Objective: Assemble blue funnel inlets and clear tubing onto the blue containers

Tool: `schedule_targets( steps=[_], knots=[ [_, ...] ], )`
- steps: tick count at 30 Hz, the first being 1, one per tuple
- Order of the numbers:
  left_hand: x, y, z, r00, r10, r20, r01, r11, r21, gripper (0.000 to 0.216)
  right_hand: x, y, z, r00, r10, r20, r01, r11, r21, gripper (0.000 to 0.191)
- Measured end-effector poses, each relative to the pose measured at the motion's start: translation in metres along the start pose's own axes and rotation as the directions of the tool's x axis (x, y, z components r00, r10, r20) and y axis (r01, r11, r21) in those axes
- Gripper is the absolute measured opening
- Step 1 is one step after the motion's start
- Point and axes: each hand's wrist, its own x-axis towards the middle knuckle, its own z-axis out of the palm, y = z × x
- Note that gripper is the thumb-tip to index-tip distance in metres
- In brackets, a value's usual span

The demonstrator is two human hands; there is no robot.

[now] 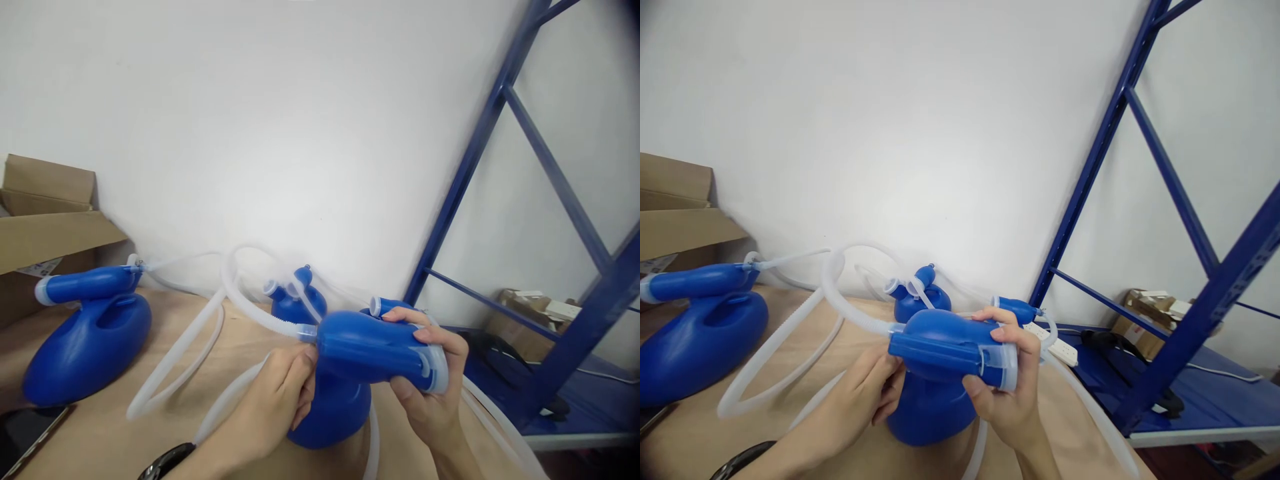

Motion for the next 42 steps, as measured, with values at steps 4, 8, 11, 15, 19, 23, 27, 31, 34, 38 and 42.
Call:
schedule_targets(
  steps=[4, 8, 11, 15, 19, 23, 27, 31, 34, 38, 42],
  knots=[
    [0.004, -0.001, 0.0, 0.998, 0.027, -0.049, -0.027, 1.0, 0.005, 0.053, -0.003, 0.004, -0.002, 0.998, 0.056, -0.039, -0.055, 0.998, 0.019, 0.036],
    [0.004, -0.002, 0.0, 0.998, 0.035, -0.05, -0.035, 0.999, 0.014, 0.055, -0.005, 0.007, -0.003, 0.994, 0.102, -0.034, -0.101, 0.994, 0.042, 0.036],
    [0.002, -0.002, 0.001, 0.999, 0.028, -0.044, -0.028, 1.0, 0.0, 0.055, -0.005, 0.006, -0.002, 0.995, 0.09, -0.032, -0.089, 0.995, 0.034, 0.037],
    [0.001, -0.002, 0.004, 0.997, 0.037, -0.069, -0.039, 0.999, -0.019, 0.054, -0.006, 0.006, -0.002, 0.995, 0.094, -0.028, -0.093, 0.995, 0.045, 0.038],
    [0.004, -0.002, 0.003, 0.996, 0.036, -0.076, -0.038, 0.999, -0.028, 0.055, -0.007, 0.011, -0.004, 0.996, 0.086, -0.019, -0.085, 0.995, 0.044, 0.038],
    [0.006, -0.005, 0.003, 0.998, 0.023, -0.059, -0.028, 0.997, -0.075, 0.055, -0.005, 0.011, -0.004, 0.998, 0.071, -0.003, -0.07, 0.997, 0.034, 0.038],
    [0.007, -0.013, 0.006, 0.999, 0.008, -0.052, -0.013, 0.995, -0.095, 0.056, -0.003, 0.007, -0.003, 0.997, 0.079, -0.012, -0.078, 0.997, 0.017, 0.038],
    [0.005, -0.016, 0.008, 0.993, 0.028, -0.111, -0.035, 0.998, -0.057, 0.059, -0.005, 0.009, -0.003, 0.979, 0.198, -0.058, -0.195, 0.979, 0.058, 0.043],
    [0.004, -0.015, 0.006, 0.99, 0.045, -0.136, -0.045, 0.999, 0.006, 0.061, -0.012, 0.016, -0.004, 0.906, 0.414, -0.084, -0.398, 0.903, 0.159, 0.051],
    [0.005, -0.016, 0.005, 0.987, 0.043, -0.154, -0.042, 0.999, 0.012, 0.062, -0.019, 0.025, -0.007, 0.841, 0.532, -0.092, -0.506, 0.836, 0.211, 0.062],
    [0.007, -0.018, 0.002, 0.993, 0.059, -0.104, -0.055, 0.997, 0.047, 0.059, -0.017, 0.026, -0.012, 0.756, 0.64, -0.135, -0.62, 0.767, 0.164, 0.065]
  ],
)
